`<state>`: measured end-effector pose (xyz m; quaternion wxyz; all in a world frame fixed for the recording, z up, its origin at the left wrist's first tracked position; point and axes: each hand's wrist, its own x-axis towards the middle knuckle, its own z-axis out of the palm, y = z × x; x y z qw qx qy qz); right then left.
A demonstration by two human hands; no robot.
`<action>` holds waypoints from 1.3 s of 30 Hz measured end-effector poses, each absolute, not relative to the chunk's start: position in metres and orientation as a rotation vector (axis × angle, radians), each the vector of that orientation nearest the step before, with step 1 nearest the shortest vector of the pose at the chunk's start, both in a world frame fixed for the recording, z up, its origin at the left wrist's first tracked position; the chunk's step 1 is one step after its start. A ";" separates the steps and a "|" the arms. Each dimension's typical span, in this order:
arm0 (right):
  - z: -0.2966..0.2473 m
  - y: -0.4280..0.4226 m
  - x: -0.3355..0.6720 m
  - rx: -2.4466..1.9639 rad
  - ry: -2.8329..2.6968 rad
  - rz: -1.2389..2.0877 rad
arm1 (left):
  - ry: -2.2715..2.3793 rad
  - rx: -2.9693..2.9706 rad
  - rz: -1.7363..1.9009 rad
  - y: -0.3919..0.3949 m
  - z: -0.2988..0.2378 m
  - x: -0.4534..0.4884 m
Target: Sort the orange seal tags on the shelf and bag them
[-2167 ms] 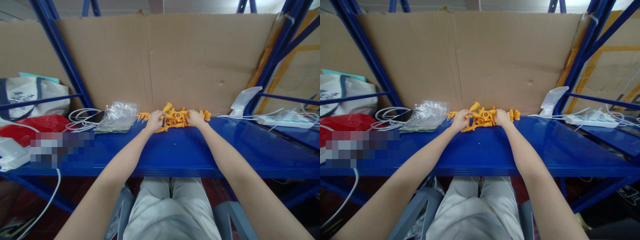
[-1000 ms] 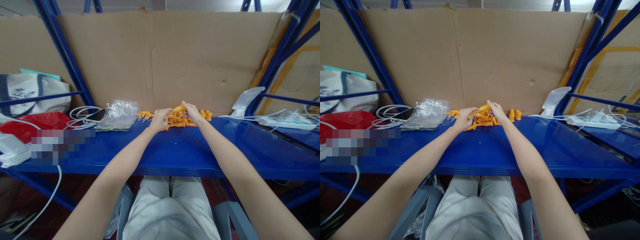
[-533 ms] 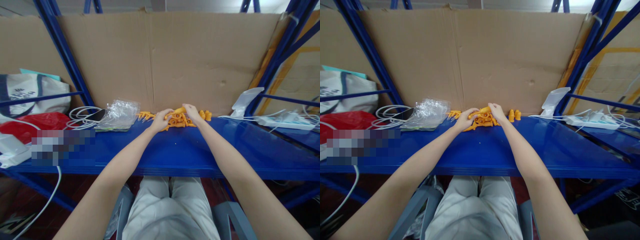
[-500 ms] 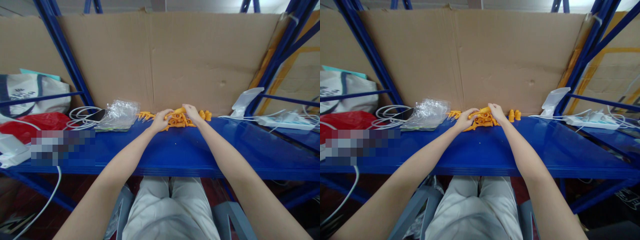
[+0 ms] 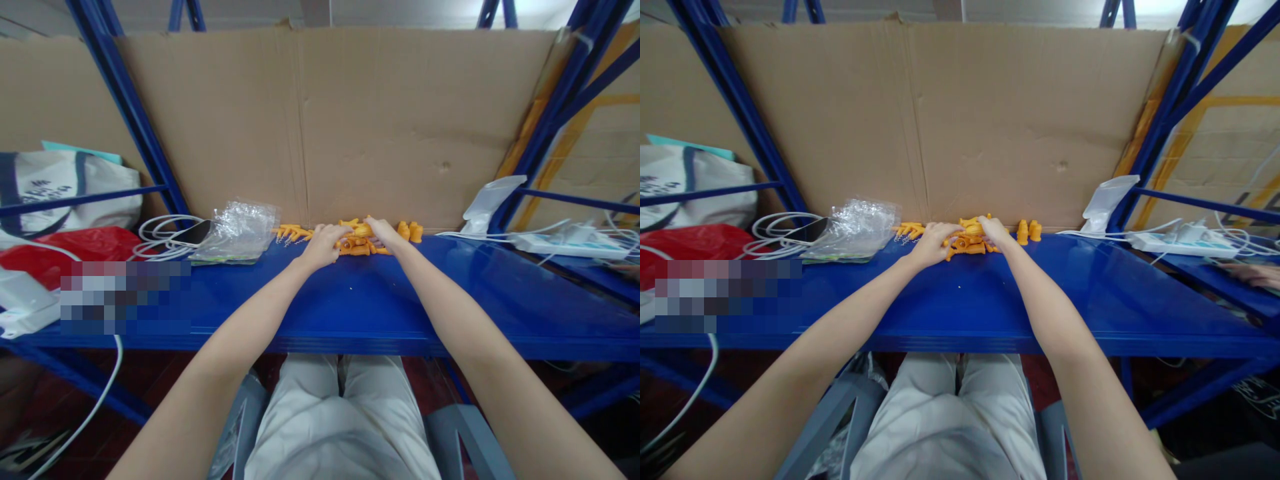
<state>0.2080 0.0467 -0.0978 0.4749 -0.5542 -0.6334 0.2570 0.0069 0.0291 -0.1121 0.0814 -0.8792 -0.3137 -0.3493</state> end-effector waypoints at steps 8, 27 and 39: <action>-0.096 0.045 0.204 -1.446 -1.455 0.436 | -0.959 -2.730 -1.208 0.036 -0.113 0.010; -0.083 0.015 0.199 -1.410 -1.726 -0.137 | -1.200 -3.257 -1.697 0.043 -0.112 0.004; -0.082 0.018 0.203 -1.268 -1.884 0.631 | -1.013 -2.809 -1.320 0.043 -0.113 -0.002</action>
